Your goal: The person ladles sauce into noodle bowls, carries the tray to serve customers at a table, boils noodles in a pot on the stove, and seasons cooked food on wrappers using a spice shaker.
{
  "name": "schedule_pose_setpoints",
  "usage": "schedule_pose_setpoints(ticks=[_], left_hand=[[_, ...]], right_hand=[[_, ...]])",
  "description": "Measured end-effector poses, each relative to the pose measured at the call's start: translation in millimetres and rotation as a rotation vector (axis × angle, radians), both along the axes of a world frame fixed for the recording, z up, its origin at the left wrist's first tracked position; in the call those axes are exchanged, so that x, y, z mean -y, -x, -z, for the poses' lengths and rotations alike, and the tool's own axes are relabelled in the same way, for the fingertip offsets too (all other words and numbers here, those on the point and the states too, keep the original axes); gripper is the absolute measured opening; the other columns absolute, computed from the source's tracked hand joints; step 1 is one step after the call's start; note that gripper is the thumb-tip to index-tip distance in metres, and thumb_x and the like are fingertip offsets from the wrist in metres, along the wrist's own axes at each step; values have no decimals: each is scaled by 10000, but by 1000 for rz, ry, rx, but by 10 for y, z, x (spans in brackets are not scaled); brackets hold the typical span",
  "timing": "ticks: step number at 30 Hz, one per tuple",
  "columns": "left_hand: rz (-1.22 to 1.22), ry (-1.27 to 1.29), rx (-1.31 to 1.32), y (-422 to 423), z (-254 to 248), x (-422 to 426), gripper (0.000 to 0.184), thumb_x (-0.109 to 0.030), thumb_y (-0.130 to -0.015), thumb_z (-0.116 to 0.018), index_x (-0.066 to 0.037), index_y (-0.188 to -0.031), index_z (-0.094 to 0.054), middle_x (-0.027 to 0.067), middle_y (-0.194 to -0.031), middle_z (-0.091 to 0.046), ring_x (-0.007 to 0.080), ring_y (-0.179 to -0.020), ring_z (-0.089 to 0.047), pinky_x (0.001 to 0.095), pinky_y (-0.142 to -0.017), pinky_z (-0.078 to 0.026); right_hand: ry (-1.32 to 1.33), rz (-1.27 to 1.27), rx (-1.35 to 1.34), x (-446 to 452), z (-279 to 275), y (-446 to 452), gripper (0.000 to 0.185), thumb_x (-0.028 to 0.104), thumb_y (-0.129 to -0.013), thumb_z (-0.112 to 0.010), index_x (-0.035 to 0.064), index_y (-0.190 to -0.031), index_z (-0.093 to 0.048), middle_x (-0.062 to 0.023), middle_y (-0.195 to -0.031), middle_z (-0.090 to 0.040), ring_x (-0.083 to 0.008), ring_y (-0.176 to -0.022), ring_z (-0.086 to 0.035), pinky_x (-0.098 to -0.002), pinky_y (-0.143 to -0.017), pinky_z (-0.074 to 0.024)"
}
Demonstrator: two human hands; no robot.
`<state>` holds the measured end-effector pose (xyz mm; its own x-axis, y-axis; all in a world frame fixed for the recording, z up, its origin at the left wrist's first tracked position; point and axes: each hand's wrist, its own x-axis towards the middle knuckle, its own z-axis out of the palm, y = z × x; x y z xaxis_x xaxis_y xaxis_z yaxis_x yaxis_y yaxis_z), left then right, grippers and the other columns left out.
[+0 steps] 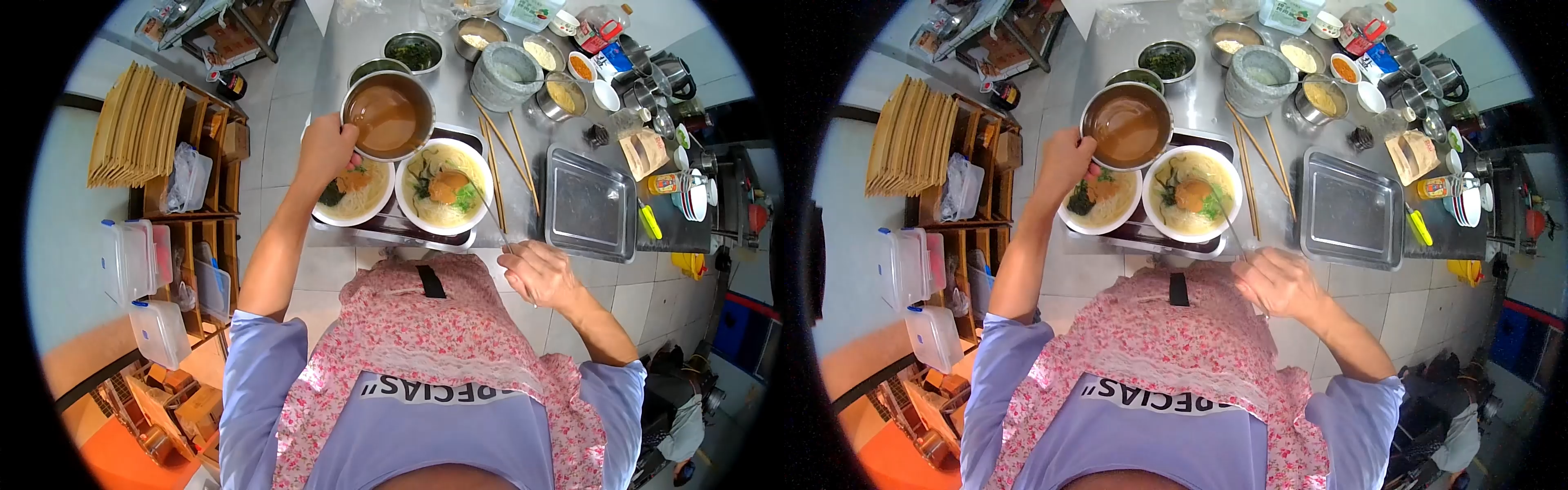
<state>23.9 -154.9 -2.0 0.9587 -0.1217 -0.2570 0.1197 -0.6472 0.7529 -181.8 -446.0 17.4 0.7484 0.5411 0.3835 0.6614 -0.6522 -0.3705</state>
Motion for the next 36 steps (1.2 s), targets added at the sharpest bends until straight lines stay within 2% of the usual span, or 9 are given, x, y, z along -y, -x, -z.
schedule_pose_setpoints(ticks=[4,10,11,14,16,20,24,27,36], left_hand=[[18,4,29,47,-13,43,241,-113,-815,-435,81,-801,-578,142,-542,-590,194,-456,-608,320,-483,-505],[85,-66,78,41,-52,93,219,-100,-812,-432,59,-805,-583,159,-559,-589,236,-455,-605,363,-546,-507],[132,-85,100,16,-41,96,216,-98,-807,-436,60,-807,-585,166,-566,-591,231,-456,-607,361,-556,-513],[158,-40,79,-48,-17,173,218,-93,-798,-435,66,-812,-583,168,-565,-589,232,-460,-611,352,-537,-517],[157,37,-32,-110,-36,230,219,-91,-793,-439,72,-822,-582,153,-567,-597,213,-461,-613,329,-493,-515],[158,198,-154,-311,-111,271,218,-79,-797,-445,110,-827,-550,158,-571,-598,194,-460,-610,290,-421,-497],[113,296,-203,-695,-88,118,222,-77,-804,-453,130,-791,-533,170,-594,-599,193,-458,-605,283,-406,-493],[47,380,-205,-1056,-120,5,222,-87,-820,-467,118,-768,-534,149,-592,-596,191,-456,-603,269,-390,-486],[-198,330,-132,-2387,423,-221,214,-87,-830,-495,115,-789,-552,158,-616,-599,178,-454,-594,274,-385,-490]], right_hand=[[-134,57,-85,40,23,6,101,105,-824,-587,9,-853,-579,-104,-717,-591,-213,-565,-560,-309,-523,-486],[-1079,773,-712,164,-174,-178,330,237,-944,-396,-11,-785,-544,-140,-681,-619,-159,-495,-537,-276,-448,-445],[-1163,785,-730,209,-287,-256,384,295,-951,-343,16,-758,-523,-151,-653,-613,-163,-473,-527,-276,-442,-432],[-1320,749,-730,171,-534,-468,353,317,-942,-378,19,-817,-522,-154,-671,-615,-166,-485,-533,-293,-491,-457],[-1292,786,-752,-8,-595,-682,352,324,-948,-385,15,-846,-522,-155,-705,-622,-165,-519,-548,-295,-502,-463],[-1332,552,-886,-261,-362,-1145,371,341,-930,-467,-22,-961,-537,-151,-814,-635,-154,-649,-591,-283,-623,-516],[-1149,425,-933,-460,-366,-1499,357,168,-868,-584,-17,-1151,-473,-124,-907,-624,-121,-718,-576,-259,-679,-500],[-975,384,-868,-458,-422,-1694,600,15,-793,-630,61,-1323,-354,-87,-929,-612,-98,-789,-556,-237,-730,-475],[-590,640,-583,712,134,-3757,348,135,-805,-583,32,-1137,-573,-70,-811,-613,-117,-721,-586,-256,-647,-484]])
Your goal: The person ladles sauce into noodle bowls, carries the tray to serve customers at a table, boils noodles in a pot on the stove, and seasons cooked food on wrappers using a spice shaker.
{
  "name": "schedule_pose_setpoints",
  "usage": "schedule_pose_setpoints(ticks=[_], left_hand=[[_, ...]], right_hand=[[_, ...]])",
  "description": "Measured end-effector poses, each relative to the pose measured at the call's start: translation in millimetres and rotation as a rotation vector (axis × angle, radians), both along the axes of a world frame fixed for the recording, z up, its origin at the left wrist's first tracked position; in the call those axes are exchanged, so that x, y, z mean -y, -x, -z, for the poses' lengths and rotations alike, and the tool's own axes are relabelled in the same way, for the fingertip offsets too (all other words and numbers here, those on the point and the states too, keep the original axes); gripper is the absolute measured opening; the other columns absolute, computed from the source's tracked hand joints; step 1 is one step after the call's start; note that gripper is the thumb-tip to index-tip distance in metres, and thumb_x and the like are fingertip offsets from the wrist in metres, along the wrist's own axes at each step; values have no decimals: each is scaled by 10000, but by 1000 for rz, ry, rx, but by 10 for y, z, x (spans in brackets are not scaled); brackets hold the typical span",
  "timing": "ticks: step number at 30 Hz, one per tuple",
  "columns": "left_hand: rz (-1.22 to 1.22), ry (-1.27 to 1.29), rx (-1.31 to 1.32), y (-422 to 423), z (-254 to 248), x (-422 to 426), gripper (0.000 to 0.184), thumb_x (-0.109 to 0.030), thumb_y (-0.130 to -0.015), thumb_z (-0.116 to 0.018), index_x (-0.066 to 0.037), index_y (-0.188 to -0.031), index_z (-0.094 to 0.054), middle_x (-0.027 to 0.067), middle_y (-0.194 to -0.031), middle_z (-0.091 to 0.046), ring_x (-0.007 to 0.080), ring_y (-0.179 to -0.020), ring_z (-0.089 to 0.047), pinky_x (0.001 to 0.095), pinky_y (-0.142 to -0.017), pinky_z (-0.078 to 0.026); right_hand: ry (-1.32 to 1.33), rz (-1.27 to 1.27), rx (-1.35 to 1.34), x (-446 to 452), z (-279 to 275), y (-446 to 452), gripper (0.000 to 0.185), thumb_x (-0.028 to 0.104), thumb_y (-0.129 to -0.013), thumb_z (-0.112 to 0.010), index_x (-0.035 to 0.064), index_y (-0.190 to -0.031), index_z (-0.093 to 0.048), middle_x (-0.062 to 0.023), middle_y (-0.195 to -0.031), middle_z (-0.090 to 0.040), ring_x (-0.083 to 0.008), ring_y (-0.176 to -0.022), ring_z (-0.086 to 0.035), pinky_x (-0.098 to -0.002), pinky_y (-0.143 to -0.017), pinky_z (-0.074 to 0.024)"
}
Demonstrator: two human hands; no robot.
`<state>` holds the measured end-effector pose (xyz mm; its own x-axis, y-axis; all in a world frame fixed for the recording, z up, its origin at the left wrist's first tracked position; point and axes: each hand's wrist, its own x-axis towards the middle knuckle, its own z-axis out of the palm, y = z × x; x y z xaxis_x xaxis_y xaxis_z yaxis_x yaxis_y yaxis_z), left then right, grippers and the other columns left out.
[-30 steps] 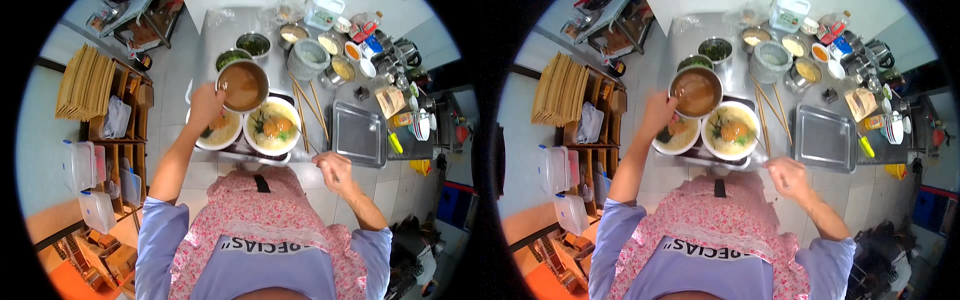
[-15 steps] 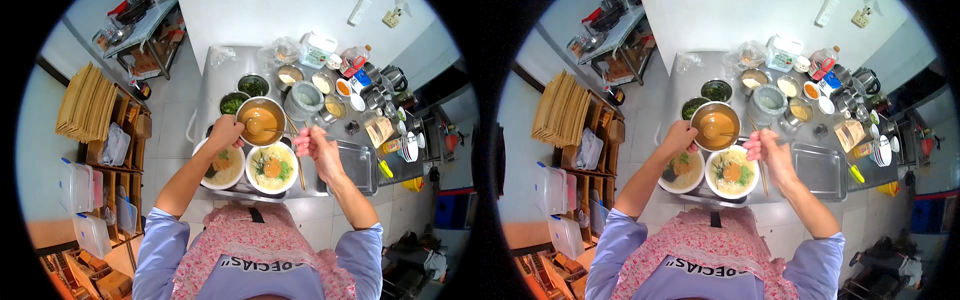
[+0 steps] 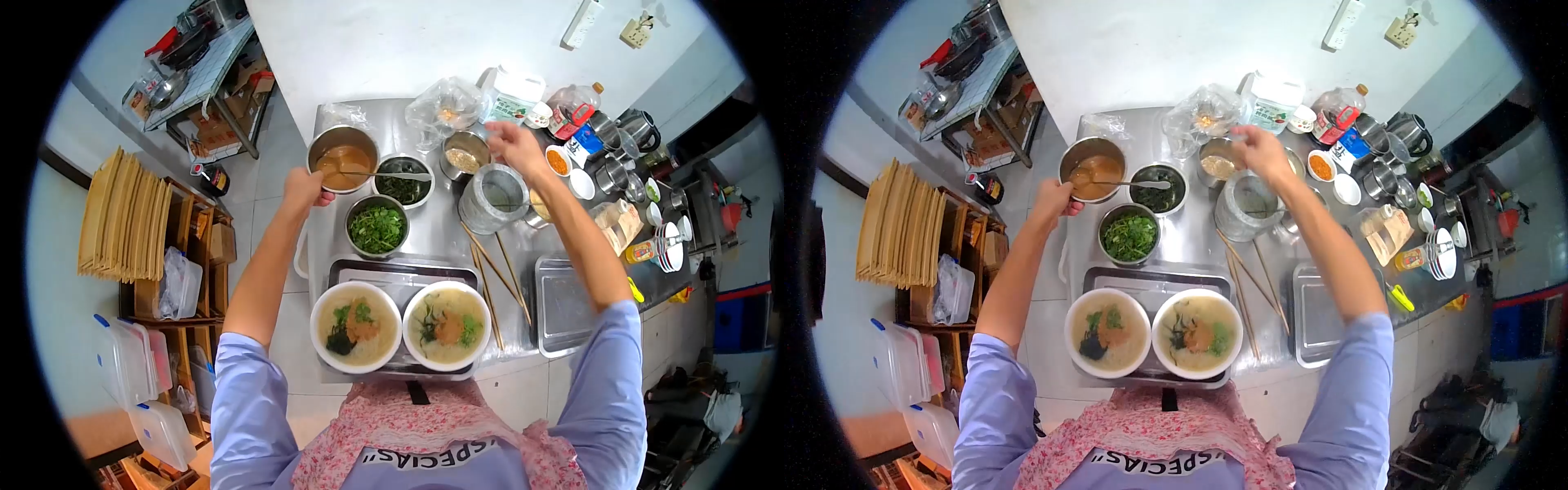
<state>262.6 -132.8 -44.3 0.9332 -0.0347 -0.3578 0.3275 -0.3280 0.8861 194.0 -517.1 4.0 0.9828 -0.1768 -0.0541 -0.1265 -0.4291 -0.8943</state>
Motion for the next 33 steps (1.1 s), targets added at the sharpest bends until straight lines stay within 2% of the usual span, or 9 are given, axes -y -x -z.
schedule_pose_setpoints(ticks=[6,11,14,20,21,24,25,28,33], left_hand=[[-220,63,-213,-469,685,85,192,-51,-844,-458,119,-840,-547,164,-646,-601,203,-493,-614,281,-391,-501],[-346,41,-237,-530,928,222,217,-92,-875,-441,97,-899,-544,143,-686,-618,182,-520,-618,263,-430,-513],[-339,87,-271,-555,906,243,256,-141,-901,-449,100,-944,-523,158,-777,-629,203,-606,-639,273,-491,-532],[-253,169,-322,-318,657,227,344,-256,-940,-440,41,-1110,-467,167,-929,-627,212,-734,-645,290,-610,-545],[-239,158,-316,-256,630,203,354,-254,-939,-442,37,-1141,-454,164,-937,-629,208,-735,-644,284,-610,-542],[-212,129,-278,46,452,-15,392,-241,-936,-447,27,-1221,-419,151,-958,-632,193,-735,-640,267,-611,-532],[-211,133,-264,200,350,-81,400,-232,-935,-449,24,-1240,-410,144,-963,-633,186,-734,-638,261,-612,-528],[-241,156,-224,696,100,-316,413,-217,-931,-465,12,-1270,-403,121,-960,-637,165,-724,-632,248,-622,-521],[-438,189,-183,1727,-199,-719,399,-232,-935,-470,17,-1245,-435,121,-932,-639,157,-691,-618,241,-599,-506]], right_hand=[[515,-19,135,313,846,-1748,296,137,-748,-582,79,-1032,-642,-135,-882,-661,-252,-840,-623,-324,-785,-475],[785,-332,-151,313,1492,-2483,249,100,-729,-564,68,-954,-665,-162,-969,-645,-298,-903,-622,-376,-793,-487],[964,-283,-225,375,1976,-2744,215,152,-786,-538,45,-938,-645,-178,-949,-643,-328,-918,-605,-395,-812,-473],[1029,-381,-59,254,1909,-2660,214,104,-770,-527,48,-955,-617,-203,-956,-621,-354,-926,-589,-432,-802,-467],[1070,-426,-133,222,1895,-2683,218,101,-797,-531,73,-981,-645,-168,-1067,-609,-314,-1004,-581,-402,-825,-478],[851,-276,73,234,1803,-2566,155,51,-749,-519,26,-847,-635,-191,-855,-640,-322,-785,-622,-382,-705,-494],[434,-146,-54,295,1884,-2691,113,32,-737,-560,36,-795,-658,-133,-715,-647,-222,-598,-617,-324,-568,-493],[69,111,-76,459,1959,-2731,105,-14,-735,-594,46,-762,-676,-65,-630,-633,-124,-509,-573,-271,-473,-457],[-874,377,-77,643,1980,-2852,143,-23,-791,-570,-49,-931,-562,-131,-710,-596,-184,-528,-569,-256,-447,-485]])
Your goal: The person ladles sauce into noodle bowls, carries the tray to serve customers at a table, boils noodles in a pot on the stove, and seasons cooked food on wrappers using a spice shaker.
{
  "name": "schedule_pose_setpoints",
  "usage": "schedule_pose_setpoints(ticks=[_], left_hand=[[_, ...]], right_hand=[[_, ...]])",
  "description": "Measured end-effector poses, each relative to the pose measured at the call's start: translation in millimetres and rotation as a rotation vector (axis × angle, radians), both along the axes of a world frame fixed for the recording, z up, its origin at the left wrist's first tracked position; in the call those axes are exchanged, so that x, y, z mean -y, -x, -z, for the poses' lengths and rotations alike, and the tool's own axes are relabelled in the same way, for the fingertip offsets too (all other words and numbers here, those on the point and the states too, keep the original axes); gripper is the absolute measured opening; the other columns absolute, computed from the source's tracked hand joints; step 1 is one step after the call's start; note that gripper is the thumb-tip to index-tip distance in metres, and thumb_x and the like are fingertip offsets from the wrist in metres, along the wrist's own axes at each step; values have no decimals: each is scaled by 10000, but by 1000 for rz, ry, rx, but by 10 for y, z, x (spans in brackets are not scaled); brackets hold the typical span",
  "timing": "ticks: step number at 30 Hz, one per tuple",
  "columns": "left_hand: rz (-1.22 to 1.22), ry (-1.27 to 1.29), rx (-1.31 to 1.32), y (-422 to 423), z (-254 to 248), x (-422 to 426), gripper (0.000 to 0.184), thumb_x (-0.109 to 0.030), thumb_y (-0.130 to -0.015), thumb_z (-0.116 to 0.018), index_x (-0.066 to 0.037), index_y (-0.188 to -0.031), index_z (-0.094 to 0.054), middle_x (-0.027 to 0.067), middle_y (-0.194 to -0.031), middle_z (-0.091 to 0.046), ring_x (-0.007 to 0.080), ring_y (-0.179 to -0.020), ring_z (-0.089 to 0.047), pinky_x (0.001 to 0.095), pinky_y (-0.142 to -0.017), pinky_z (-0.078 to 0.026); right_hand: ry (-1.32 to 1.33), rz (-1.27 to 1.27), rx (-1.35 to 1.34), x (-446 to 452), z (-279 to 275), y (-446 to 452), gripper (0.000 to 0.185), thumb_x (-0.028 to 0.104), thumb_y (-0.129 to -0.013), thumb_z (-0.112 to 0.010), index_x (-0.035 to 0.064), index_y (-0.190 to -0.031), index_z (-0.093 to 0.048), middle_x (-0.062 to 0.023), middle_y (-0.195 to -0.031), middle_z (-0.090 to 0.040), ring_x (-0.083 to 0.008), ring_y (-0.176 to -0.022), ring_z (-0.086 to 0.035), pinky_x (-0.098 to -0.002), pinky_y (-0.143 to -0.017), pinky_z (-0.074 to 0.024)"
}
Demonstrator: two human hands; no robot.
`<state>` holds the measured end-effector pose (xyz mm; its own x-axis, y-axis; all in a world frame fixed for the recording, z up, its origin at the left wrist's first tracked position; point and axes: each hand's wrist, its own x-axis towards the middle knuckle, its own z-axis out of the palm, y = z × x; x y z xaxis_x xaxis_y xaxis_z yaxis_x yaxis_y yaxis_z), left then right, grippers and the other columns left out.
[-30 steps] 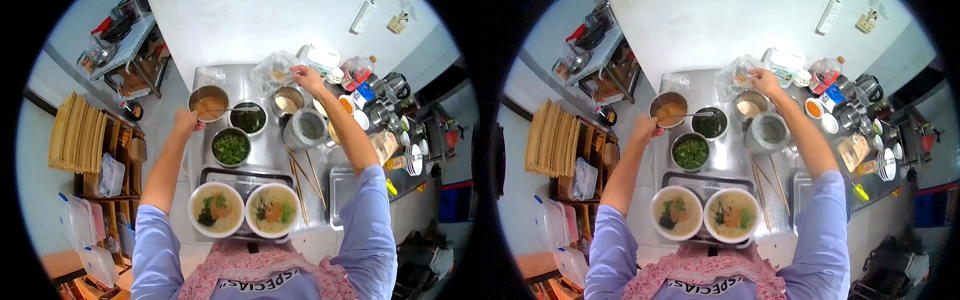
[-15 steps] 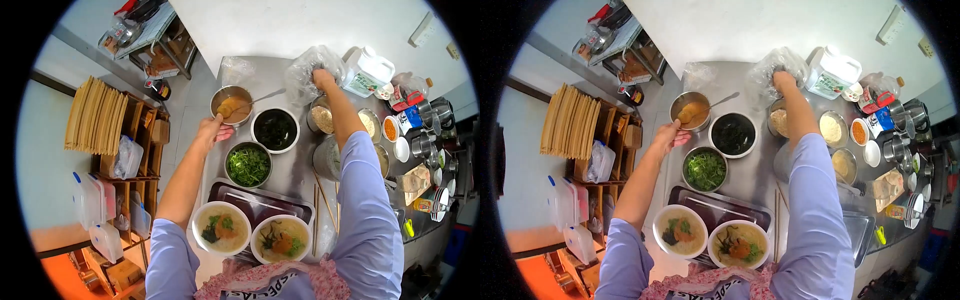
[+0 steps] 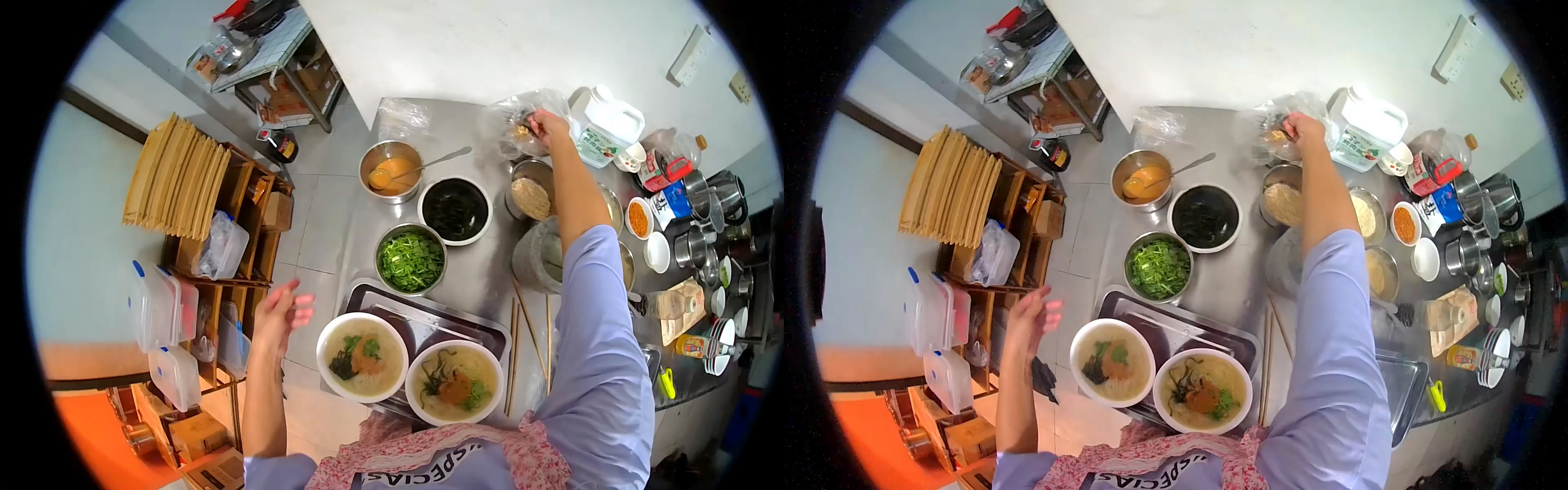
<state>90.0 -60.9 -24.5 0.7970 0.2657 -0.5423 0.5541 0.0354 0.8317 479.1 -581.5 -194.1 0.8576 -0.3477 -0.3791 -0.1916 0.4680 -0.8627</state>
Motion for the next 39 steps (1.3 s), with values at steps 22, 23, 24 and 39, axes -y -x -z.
schedule_pose_setpoints(ticks=[22,23,24,39], left_hand=[[-385,377,162,2563,382,-916,343,-204,-916,-520,-8,-1197,-494,119,-955,-644,116,-725,-629,199,-624,-532],[-399,383,146,2653,397,-952,340,-204,-916,-520,-10,-1195,-498,120,-956,-644,116,-727,-630,199,-626,-533],[-390,386,137,2723,392,-978,337,-203,-917,-520,-13,-1194,-500,119,-957,-645,116,-726,-631,199,-628,-533],[-402,362,148,3373,433,-1331,304,-196,-924,-504,-17,-1170,-518,126,-943,-641,118,-695,-627,206,-605,-531]], right_hand=[[358,-994,-302,-1344,-1431,4641,186,15,-877,-508,9,-1033,-609,-50,-891,-626,-110,-751,-561,-224,-671,-479],[454,-997,-240,-1350,-1258,4792,201,15,-890,-492,-6,-1060,-597,-42,-864,-610,-104,-742,-548,-226,-666,-473],[658,-1017,-199,-1357,-1141,4887,199,10,-893,-487,-18,-1058,-595,-42,-846,-604,-100,-727,-546,-229,-663,-475],[422,-889,-115,-2213,-1361,5499,179,-11,-888,-501,-68,-1024,-602,-61,-856,-616,-113,-700,-570,-235,-670,-499]])
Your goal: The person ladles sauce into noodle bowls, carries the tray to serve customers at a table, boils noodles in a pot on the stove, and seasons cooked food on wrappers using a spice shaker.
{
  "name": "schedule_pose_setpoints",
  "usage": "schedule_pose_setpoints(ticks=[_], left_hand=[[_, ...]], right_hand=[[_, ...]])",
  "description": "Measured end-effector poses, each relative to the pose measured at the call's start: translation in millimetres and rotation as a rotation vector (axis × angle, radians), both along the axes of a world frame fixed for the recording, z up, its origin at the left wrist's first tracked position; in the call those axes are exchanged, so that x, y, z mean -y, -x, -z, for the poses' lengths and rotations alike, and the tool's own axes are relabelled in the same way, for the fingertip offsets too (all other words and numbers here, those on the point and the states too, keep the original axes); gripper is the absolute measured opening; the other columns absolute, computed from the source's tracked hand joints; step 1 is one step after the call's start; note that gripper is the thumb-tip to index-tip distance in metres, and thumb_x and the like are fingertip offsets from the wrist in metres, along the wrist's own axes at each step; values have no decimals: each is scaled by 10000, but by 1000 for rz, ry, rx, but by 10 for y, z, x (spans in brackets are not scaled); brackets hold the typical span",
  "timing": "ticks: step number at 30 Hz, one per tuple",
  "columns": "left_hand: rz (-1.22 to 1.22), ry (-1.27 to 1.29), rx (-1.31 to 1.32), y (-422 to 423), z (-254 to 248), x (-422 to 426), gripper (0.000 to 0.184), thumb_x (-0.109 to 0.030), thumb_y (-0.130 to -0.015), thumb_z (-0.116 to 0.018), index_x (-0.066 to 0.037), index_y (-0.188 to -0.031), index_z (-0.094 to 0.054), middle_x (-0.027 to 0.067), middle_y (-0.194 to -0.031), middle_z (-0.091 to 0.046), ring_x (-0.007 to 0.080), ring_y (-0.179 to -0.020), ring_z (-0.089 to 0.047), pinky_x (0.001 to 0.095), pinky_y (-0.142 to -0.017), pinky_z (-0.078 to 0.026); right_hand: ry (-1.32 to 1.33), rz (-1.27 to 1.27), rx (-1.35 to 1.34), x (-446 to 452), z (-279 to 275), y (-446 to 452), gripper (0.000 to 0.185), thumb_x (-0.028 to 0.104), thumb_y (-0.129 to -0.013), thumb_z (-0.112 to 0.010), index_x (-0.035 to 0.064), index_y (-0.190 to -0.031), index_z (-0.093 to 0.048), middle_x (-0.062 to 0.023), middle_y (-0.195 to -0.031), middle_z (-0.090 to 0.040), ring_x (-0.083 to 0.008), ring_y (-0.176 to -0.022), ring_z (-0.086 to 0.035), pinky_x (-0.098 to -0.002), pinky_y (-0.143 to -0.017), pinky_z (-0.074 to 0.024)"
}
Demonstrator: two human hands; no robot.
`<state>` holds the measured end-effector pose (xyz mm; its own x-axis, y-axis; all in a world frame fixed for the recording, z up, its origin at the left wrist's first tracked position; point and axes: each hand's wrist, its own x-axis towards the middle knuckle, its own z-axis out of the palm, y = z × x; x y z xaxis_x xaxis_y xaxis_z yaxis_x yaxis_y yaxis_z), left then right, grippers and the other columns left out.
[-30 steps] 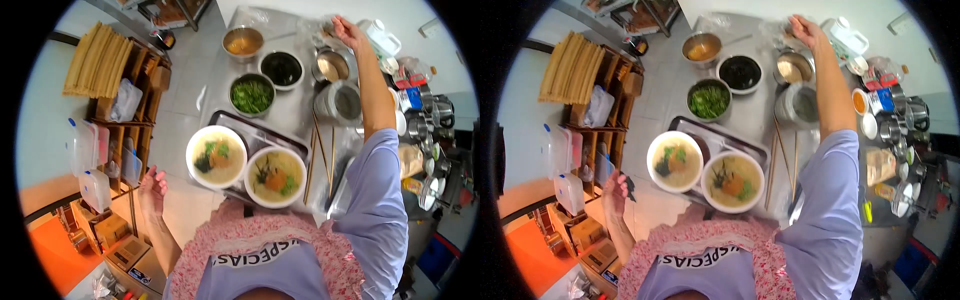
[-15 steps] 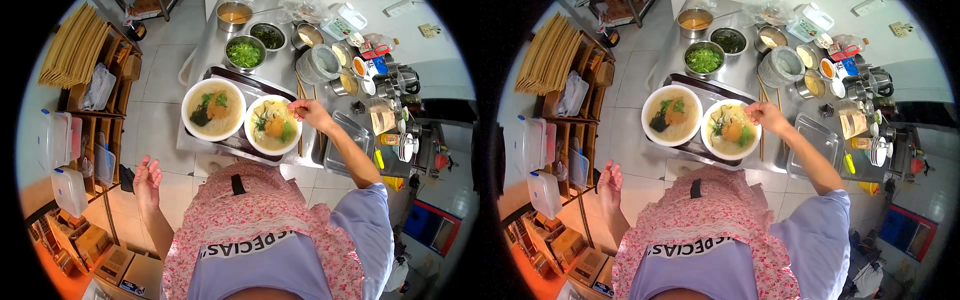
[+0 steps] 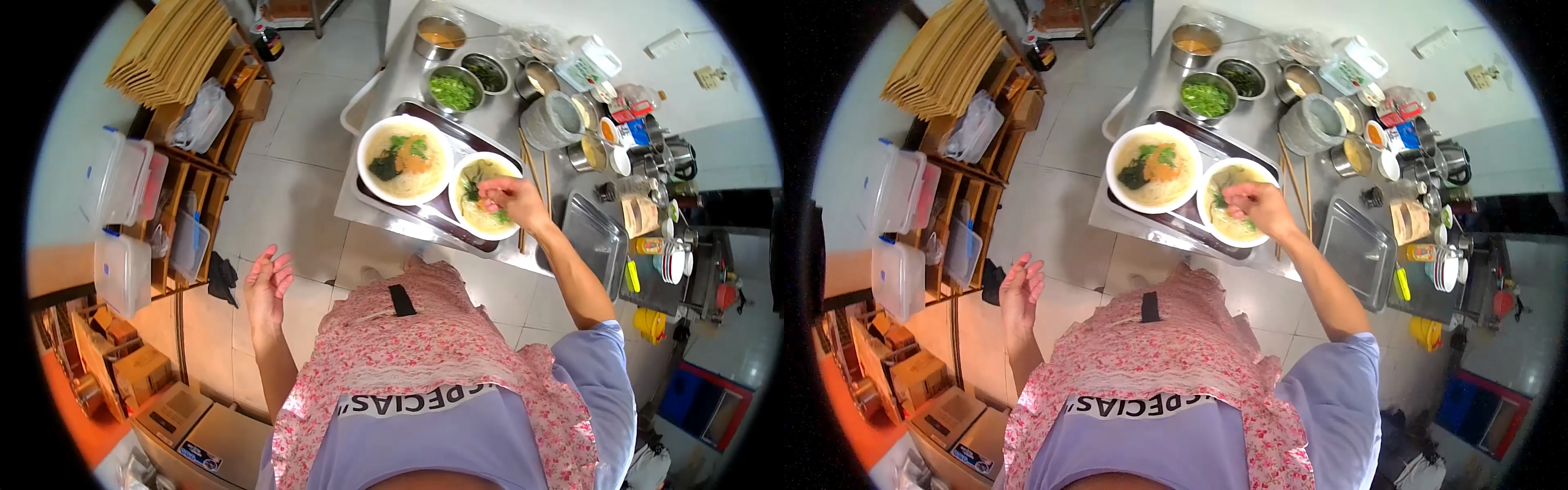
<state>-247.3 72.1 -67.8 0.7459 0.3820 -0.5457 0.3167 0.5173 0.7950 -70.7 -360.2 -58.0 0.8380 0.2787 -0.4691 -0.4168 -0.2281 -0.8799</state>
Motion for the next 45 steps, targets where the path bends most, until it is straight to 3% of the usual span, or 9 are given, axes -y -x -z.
schedule_pose_setpoints(ticks=[4,7,11,16,23,26,35,39,45], left_hand=[[-8,-11,-22,48,-45,5,316,-199,-928,-492,-20,-1188,-504,125,-963,-631,116,-706,-612,210,-615,-517],[-18,-58,-51,28,-161,80,329,-207,-931,-483,-21,-1202,-492,127,-984,-623,120,-730,-599,214,-641,-502],[-28,-46,-34,155,14,-38,318,-205,-928,-479,-29,-1191,-500,114,-964,-624,129,-738,-594,230,-662,-495],[-105,-51,-133,171,98,-4,303,-193,-908,-508,-58,-1180,-515,108,-956,-628,133,-717,-598,250,-652,-500],[-82,-104,-212,-62,228,264,361,-261,-904,-526,-49,-1195,-499,123,-958,-628,177,-747,-601,291,-670,-493],[-101,-123,-276,-273,171,539,383,-271,-904,-524,-39,-1206,-488,132,-961,-627,177,-751,-603,284,-662,-494],[-36,-102,-276,-593,185,907,395,-232,-892,-553,-23,-1220,-484,126,-999,-622,165,-798,-596,260,-686,-497],[-48,-121,-234,-745,115,994,402,-246,-885,-567,-12,-1204,-493,136,-966,-631,175,-760,-608,272,-680,-504],[-19,-128,-218,-721,100,973,390,-252,-897,-547,-16,-1204,-492,135,-964,-631,167,-746,-615,274,-669,-511]], right_hand=[[224,-292,270,-676,-109,-202,248,-1,-881,-495,-5,-1110,-592,-72,-921,-638,-113,-743,-595,-235,-715,-506],[643,-565,698,-972,-94,-246,305,45,-801,-555,95,-1095,-621,-141,-1001,-647,-263,-814,-641,-338,-767,-516],[794,-458,1056,-881,-367,-437,281,105,-773,-562,123,-1039,-653,-100,-952,-655,-297,-784,-628,-387,-673,-506],[956,-141,941,-154,-366,-1522,273,140,-767,-575,188,-1022,-661,-99,-923,-662,-267,-801,-639,-378,-689,-510],[1305,-53,333,1574,905,-3855,293,167,-749,-585,176,-1033,-658,-168,-1055,-619,-300,-958,-607,-385,-821,-474],[1214,-354,334,1715,1265,-4055,349,227,-782,-563,166,-1121,-616,-166,-1148,-579,-325,-1022,-575,-396,-856,-463],[1142,-110,146,1491,1458,-4183,296,122,-775,-564,44,-1052,-636,-175,-1166,-570,-319,-1099,-542,-429,-884,-460],[1276,-45,480,1529,1323,-4192,161,66,-723,-569,41,-827,-689,-175,-861,-661,-284,-802,-661,-378,-679,-533],[719,297,259,1738,1153,-4188,39,12,-699,-650,13,-734,-666,-115,-686,-647,-197,-583,-643,-297,-520,-529]])
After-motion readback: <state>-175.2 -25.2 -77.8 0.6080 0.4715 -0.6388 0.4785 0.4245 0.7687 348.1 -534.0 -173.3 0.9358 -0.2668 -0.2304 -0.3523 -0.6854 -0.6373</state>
